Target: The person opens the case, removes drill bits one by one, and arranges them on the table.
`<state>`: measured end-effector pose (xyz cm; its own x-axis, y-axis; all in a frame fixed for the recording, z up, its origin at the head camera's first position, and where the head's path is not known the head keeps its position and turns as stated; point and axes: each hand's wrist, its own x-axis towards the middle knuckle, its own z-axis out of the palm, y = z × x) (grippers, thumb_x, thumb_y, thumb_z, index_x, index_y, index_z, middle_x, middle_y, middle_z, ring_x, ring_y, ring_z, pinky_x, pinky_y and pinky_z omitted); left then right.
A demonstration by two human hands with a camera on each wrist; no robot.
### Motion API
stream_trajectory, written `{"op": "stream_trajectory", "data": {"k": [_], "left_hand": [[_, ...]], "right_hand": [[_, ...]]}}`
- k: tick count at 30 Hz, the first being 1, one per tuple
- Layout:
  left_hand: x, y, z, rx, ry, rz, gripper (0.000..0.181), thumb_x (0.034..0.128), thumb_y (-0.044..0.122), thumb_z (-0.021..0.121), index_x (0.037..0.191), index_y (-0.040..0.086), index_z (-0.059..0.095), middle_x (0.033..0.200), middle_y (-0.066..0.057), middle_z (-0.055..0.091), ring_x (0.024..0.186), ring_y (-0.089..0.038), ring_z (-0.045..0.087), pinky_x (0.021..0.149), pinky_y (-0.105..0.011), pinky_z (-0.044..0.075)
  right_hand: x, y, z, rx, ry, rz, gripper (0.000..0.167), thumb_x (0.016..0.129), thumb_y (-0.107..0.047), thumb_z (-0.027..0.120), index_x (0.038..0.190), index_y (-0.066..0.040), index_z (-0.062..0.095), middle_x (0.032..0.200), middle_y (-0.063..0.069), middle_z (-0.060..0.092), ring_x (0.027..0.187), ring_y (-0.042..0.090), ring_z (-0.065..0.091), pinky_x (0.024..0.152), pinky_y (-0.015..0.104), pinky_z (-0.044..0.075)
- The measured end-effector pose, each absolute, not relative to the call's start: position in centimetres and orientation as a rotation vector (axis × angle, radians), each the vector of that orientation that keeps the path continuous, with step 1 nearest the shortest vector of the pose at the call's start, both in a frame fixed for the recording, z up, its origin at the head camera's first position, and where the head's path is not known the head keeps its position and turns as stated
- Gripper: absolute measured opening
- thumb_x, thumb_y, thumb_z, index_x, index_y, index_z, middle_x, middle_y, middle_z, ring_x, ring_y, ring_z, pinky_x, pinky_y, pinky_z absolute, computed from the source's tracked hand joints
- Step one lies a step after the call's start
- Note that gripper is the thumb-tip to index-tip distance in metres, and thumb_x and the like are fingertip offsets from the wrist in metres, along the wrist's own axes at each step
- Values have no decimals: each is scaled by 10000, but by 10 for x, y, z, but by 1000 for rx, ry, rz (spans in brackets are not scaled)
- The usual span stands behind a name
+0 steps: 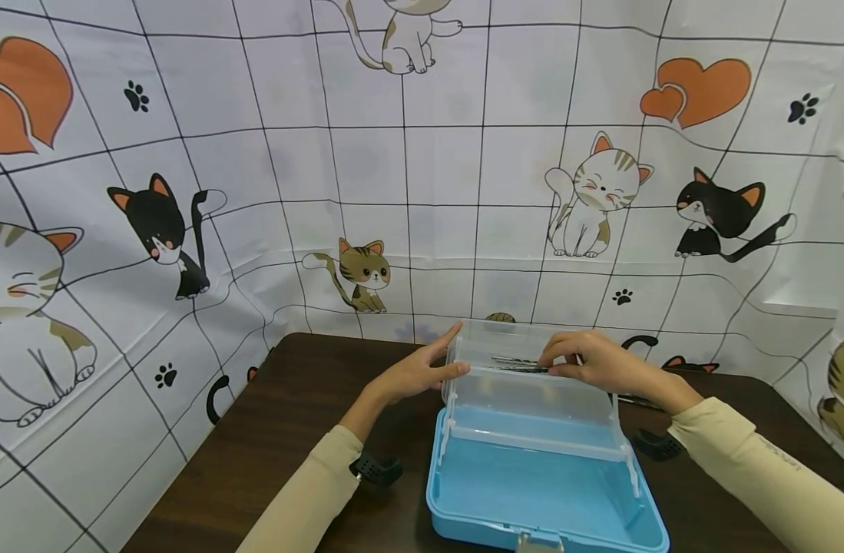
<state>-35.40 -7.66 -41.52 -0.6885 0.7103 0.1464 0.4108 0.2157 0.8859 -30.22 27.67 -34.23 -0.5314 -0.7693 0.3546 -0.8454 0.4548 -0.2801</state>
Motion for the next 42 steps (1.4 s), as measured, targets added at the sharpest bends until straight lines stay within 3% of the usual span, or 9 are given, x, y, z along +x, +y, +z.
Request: {"op": "stream_trajectory", "data": {"k": [6, 15, 22, 26, 29, 33, 42], "left_hand": [[-356, -76, -418, 1045, 2190, 1470, 825, 955, 628, 608, 1583, 551, 78, 1681, 42, 89, 1470, -316, 290, 975, -468, 506], [-357, -77, -417, 1054, 2199, 1470, 832, 956, 628, 606, 1592, 532, 77, 1682, 10, 100, 1434, -362, 350, 975, -493, 503], [-357, -76, -419, 1054, 2184, 1464, 861, 950, 637, 608, 1603, 513, 60, 1683, 45, 72, 1473, -334, 278, 994, -505, 487], [-356, -76, -418, 1042, 2205, 1458, 870, 944, 651, 604, 1609, 502, 63, 1685, 11, 87, 1403, -386, 396, 996, -523, 482], [-355, -76, -418, 1042, 2211, 1457, 864, 945, 653, 600, 1607, 507, 64, 1686, 23, 82, 1418, -378, 378, 995, -526, 482], [-354, -76, -417, 1051, 2201, 1461, 885, 951, 644, 599, 1624, 462, 52, 1687, 43, 62, 1481, -346, 259, 992, -525, 485], [-355, -76, -416, 1047, 2221, 1448, 901, 945, 655, 600, 1629, 448, 52, 1688, 32, 66, 1465, -366, 290, 986, -517, 491]], "right_hand": [[-302, 277, -340, 1420, -2555, 627, 267, 891, 64, 748, 1058, -142, 777, 1031, -15, 707, 859, 122, 665, 626, 281, 534], [-303, 276, -338, 1370, -2645, 613, 230, 908, 36, 742, 1068, -124, 784, 1032, -25, 700, 871, 96, 658, 649, 293, 547], [-300, 278, -340, 1315, -2709, 669, 217, 938, 10, 720, 1060, -156, 788, 1026, -56, 684, 857, 94, 641, 647, 290, 536], [-300, 279, -341, 1328, -2680, 682, 215, 947, 9, 709, 1051, -164, 782, 1023, -55, 684, 842, 95, 638, 641, 286, 531], [-301, 279, -342, 1344, -2654, 703, 209, 953, 9, 702, 1054, -159, 776, 1021, -37, 685, 825, 92, 636, 628, 283, 528], [-300, 281, -342, 1353, -2635, 748, 192, 968, 3, 685, 1066, -140, 767, 1021, -9, 688, 802, 98, 632, 623, 284, 527], [-296, 284, -342, 1353, -2608, 776, 149, 992, -38, 669, 1077, -125, 754, 1027, 8, 693, 774, 98, 618, 614, 281, 522]]}}
